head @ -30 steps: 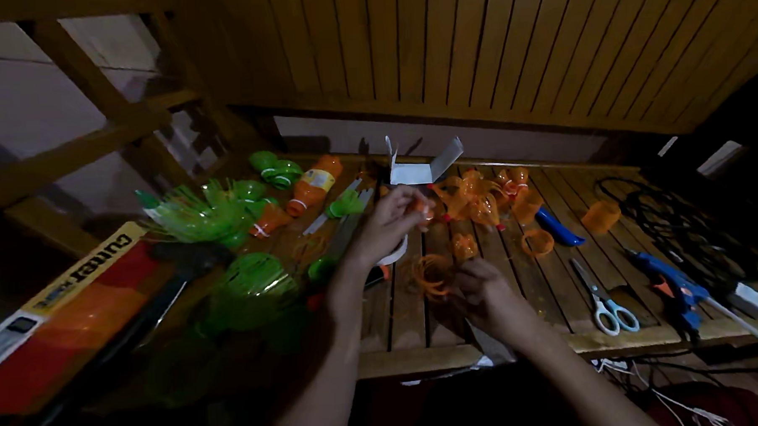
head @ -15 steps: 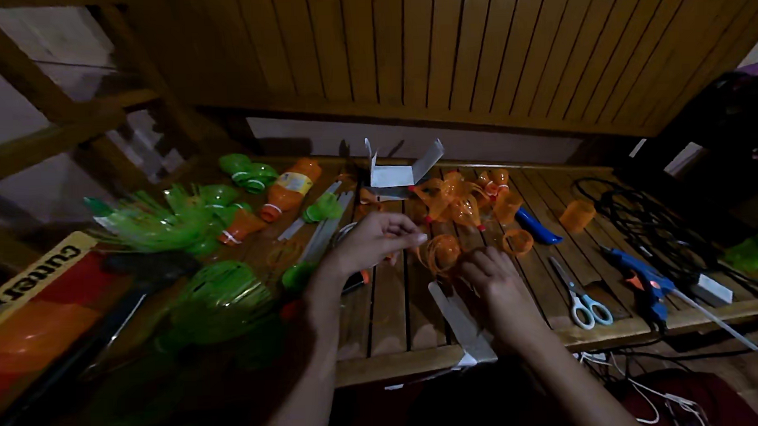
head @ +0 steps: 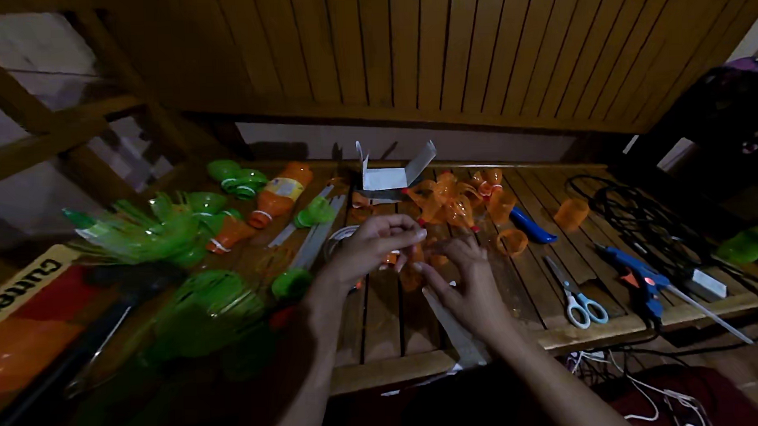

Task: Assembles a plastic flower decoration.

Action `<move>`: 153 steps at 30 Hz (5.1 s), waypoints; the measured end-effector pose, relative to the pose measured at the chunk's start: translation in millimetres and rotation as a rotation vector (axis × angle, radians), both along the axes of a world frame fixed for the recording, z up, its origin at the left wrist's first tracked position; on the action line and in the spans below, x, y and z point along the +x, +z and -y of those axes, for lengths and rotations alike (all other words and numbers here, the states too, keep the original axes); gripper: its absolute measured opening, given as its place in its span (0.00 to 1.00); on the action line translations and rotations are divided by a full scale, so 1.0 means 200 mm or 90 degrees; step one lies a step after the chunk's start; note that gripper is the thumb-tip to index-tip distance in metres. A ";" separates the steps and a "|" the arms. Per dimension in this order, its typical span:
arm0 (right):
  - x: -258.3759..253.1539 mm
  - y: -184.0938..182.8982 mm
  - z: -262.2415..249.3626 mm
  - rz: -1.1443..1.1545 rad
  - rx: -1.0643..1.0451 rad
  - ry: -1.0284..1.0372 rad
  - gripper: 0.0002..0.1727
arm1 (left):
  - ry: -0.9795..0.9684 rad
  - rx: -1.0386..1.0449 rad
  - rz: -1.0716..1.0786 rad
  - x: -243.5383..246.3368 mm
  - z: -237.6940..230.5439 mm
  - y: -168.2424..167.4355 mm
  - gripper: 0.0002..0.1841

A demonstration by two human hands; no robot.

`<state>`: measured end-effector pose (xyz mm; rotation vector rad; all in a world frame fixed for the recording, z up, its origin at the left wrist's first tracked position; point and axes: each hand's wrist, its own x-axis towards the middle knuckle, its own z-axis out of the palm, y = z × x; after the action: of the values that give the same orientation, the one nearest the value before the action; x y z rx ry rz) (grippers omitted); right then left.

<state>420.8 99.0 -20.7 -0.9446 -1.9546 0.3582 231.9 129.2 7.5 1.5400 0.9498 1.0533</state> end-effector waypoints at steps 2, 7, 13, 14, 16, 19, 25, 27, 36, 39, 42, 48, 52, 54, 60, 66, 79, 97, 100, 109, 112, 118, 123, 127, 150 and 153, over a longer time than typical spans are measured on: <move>-0.02 -0.01 -0.02 -0.098 -0.049 0.021 0.13 | 0.012 0.013 0.009 0.02 0.00 -0.01 0.08; -0.02 0.00 -0.05 -0.218 -0.099 0.087 0.11 | 0.052 0.101 0.031 0.04 -0.05 0.05 0.17; 0.00 0.22 -0.03 -0.265 -0.079 0.143 0.07 | -0.005 0.202 -0.039 0.02 -0.07 0.38 0.16; 0.01 0.26 -0.03 -0.253 -0.058 0.141 0.07 | -0.009 0.225 -0.062 0.03 -0.07 0.44 0.16; 0.04 0.34 -0.04 -0.221 0.000 0.137 0.08 | -0.023 0.268 -0.088 0.03 -0.05 0.55 0.14; 0.07 0.43 -0.05 -0.183 0.039 0.121 0.08 | -0.038 0.319 -0.119 0.02 -0.01 0.66 0.12; 0.11 0.50 -0.02 -0.180 0.014 0.160 0.07 | -0.101 0.349 -0.161 0.03 0.04 0.74 0.11; 0.12 0.51 -0.01 -0.204 -0.038 0.192 0.07 | -0.125 0.343 -0.151 0.03 0.05 0.74 0.11; 0.13 0.45 -0.03 -0.336 -0.171 0.267 0.10 | -0.135 0.284 -0.114 0.01 0.05 0.68 0.12; 0.10 0.43 -0.03 -0.412 -0.236 0.293 0.12 | -0.132 0.282 -0.120 0.00 0.05 0.68 0.12; 0.08 0.40 -0.02 -0.464 -0.267 0.326 0.13 | -0.130 0.303 -0.127 0.00 0.05 0.68 0.12; 0.04 0.35 -0.03 -0.494 -0.252 0.312 0.12 | -0.143 0.311 -0.172 0.00 0.07 0.71 0.12; 0.03 0.34 -0.01 -0.518 -0.265 0.299 0.11 | -0.154 0.311 -0.172 0.02 0.07 0.71 0.12; 0.03 0.33 -0.01 -0.536 -0.260 0.298 0.11 | -0.142 0.314 -0.168 0.03 0.08 0.70 0.12; 0.03 0.31 0.01 -0.552 -0.216 0.266 0.08 | -0.095 0.309 -0.139 0.08 0.09 0.63 0.12; 0.05 0.30 0.04 -0.444 -0.074 0.113 0.02 | -0.041 0.313 -0.143 0.11 0.11 0.60 0.07; 0.11 0.33 0.03 -0.480 -0.345 0.271 0.15 | -0.093 0.350 -0.146 0.09 0.09 0.57 0.10; 0.16 0.33 0.06 -0.462 -0.343 0.271 0.14 | -0.113 0.379 -0.146 0.09 0.16 0.53 0.07; 0.17 0.33 0.07 -0.452 -0.325 0.260 0.13 | -0.154 0.355 -0.122 0.07 0.16 0.52 0.17; 0.14 0.31 0.08 -0.442 -0.210 0.256 0.15 | -0.050 0.540 -0.176 0.07 0.17 0.43 0.20; 0.13 0.31 0.09 -0.434 -0.193 0.244 0.16 | -0.013 0.600 -0.183 0.08 0.17 0.40 0.20; 0.13 0.30 0.08 -0.416 -0.178 0.237 0.16 | -0.013 0.676 -0.227 0.08 0.17 0.39 0.17; 0.11 0.30 0.09 -0.415 -0.174 0.245 0.17 | -0.005 0.755 -0.275 0.09 0.17 0.37 0.16; 0.10 0.31 0.09 -0.429 -0.224 0.246 0.19 | 0.058 0.718 -0.277 0.14 0.23 0.36 0.14; 0.09 0.29 0.13 -0.381 -0.066 0.167 0.08 | 0.124 0.887 -0.192 0.16 0.15 0.28 0.10; 0.09 0.29 0.13 -0.371 -0.059 0.170 0.09 | 0.106 0.913 -0.211 0.13 0.12 0.28 0.13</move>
<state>439.7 72.8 37.2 -0.5462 -1.5281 0.7874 258.4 104.7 64.4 2.8773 0.4458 1.7962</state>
